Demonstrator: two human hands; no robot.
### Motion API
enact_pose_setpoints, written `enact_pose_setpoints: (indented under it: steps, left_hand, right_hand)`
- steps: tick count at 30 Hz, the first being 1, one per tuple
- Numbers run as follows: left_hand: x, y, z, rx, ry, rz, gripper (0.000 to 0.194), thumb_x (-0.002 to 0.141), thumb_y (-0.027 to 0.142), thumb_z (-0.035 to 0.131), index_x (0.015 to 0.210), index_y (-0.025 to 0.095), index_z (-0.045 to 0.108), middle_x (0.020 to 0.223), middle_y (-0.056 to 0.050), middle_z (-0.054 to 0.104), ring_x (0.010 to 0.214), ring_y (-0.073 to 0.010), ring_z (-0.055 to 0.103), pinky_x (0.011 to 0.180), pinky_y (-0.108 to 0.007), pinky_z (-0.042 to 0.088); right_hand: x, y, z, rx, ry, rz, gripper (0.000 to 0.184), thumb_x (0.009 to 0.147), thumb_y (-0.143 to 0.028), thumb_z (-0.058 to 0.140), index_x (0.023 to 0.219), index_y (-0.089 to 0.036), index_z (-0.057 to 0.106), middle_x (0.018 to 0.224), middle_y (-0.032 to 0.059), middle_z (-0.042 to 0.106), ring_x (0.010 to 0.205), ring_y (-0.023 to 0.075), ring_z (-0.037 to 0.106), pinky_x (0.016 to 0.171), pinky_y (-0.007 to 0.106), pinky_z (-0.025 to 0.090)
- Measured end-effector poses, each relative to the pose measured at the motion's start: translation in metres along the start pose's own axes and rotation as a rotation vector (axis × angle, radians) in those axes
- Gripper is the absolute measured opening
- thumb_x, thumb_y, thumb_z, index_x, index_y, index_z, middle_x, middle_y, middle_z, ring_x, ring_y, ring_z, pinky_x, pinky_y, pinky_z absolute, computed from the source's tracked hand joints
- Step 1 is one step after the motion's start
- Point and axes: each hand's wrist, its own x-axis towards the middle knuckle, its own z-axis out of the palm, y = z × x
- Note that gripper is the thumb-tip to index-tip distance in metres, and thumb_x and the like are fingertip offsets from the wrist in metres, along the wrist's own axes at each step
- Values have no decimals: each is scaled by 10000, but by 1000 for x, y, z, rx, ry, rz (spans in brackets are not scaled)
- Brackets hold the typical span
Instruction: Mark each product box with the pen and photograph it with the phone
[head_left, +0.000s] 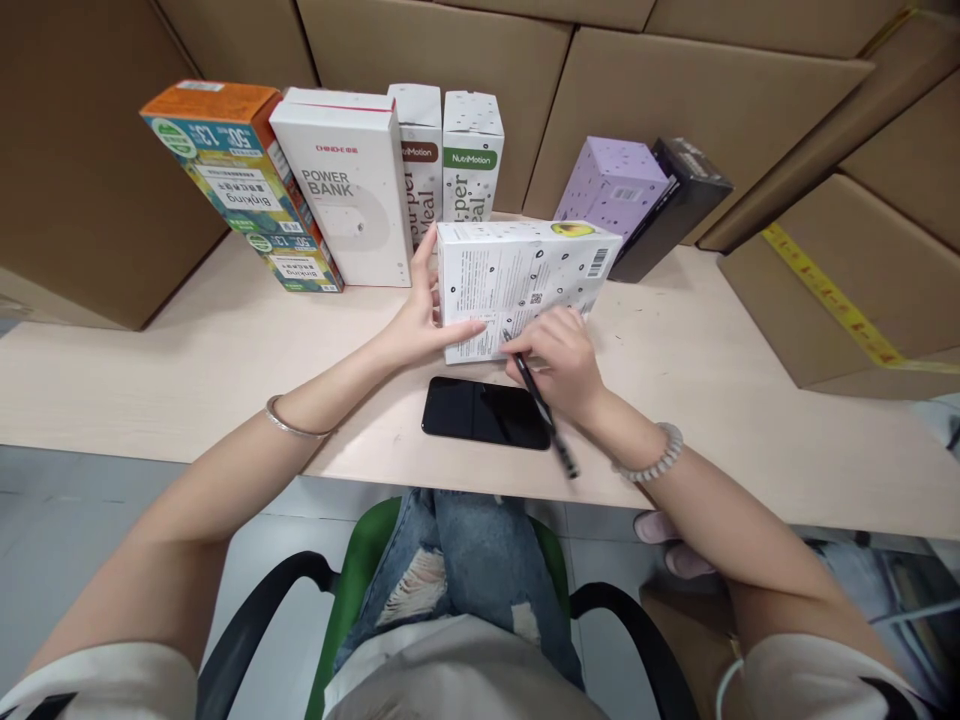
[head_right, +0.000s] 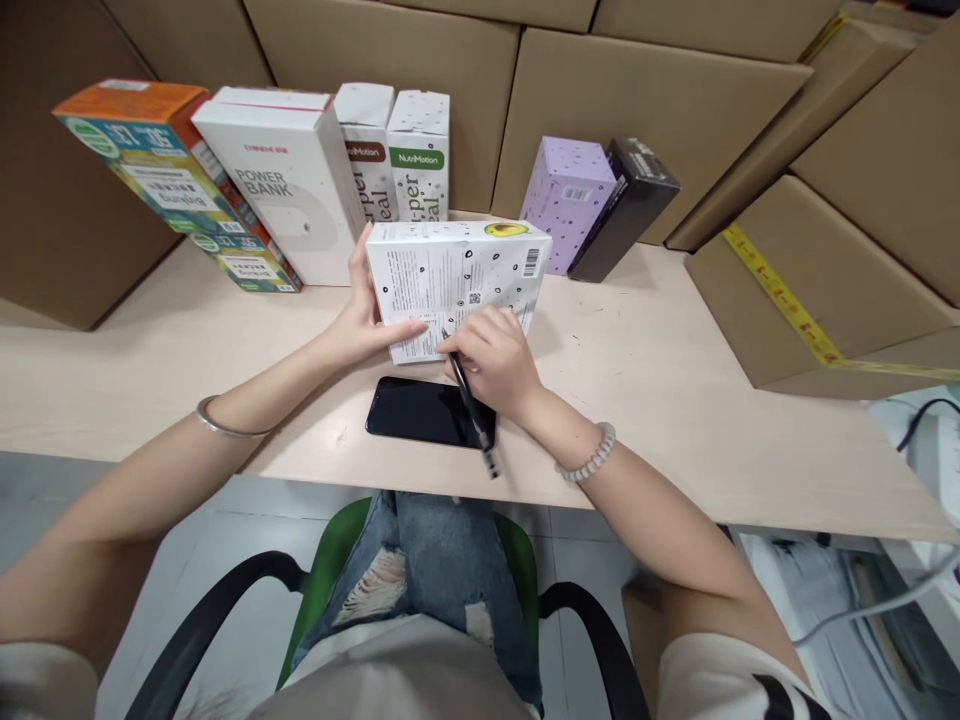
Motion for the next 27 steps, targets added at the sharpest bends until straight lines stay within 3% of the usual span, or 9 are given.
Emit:
enact_pose_setpoints:
  steps: [5, 10, 15, 18, 23, 27]
  left_hand:
    - [1, 1, -13, 4, 36, -87, 1292, 696, 573, 923, 1663, 396, 85, 1599, -149, 413, 1542, -469, 369, 1208, -648, 455]
    - [4, 1, -21, 34, 76, -105, 1279, 702, 595, 909, 1660, 333, 105, 1526, -166, 490, 1563, -439, 352, 1241, -620, 430]
    - [4, 3, -22, 39, 78, -109, 1251, 714, 591, 898, 1649, 300, 119, 1536, -176, 485, 1596, -425, 306, 1271, -611, 397]
    - [4, 4, -21, 18, 86, -131, 1268, 691, 594, 912, 1647, 317, 126, 1551, -176, 477, 1572, -437, 356, 1258, -620, 413]
    - [3, 4, -21, 17, 86, -148, 1299, 690, 599, 913, 1652, 286, 97, 1498, -190, 521, 1557, -441, 378, 1255, -612, 419]
    - [4, 3, -22, 16, 66, -146, 1321, 699, 588, 908, 1660, 289, 53, 1512, -199, 498, 1539, -452, 393, 1237, -629, 433]
  right_hand:
    - [-1, -2, -18, -97, -250, -61, 200, 947, -176, 570, 894, -227, 757, 717, 23, 645, 720, 196, 535, 649, 337, 364]
    - [0, -5, -27, -139, -556, 136, 224, 948, -208, 585, 980, -206, 806, 766, 34, 731, 713, 176, 618, 607, 309, 357]
    - [5, -4, -27, -231, -890, 320, 224, 961, -237, 635, 1094, -223, 815, 947, 56, 798, 765, 191, 693, 584, 314, 310]
    - [7, -2, -27, -201, -912, 361, 221, 986, -245, 640, 1135, -221, 800, 1015, 64, 803, 838, 206, 718, 618, 314, 350]
    - [9, -4, -31, -28, -812, 355, 222, 962, -352, 721, 1077, -171, 776, 954, 68, 775, 845, 208, 700, 698, 315, 427]
    - [8, -12, -31, 206, -860, 247, 609, 782, -680, 810, 1100, -164, 759, 937, 70, 720, 851, 238, 663, 746, 352, 486]
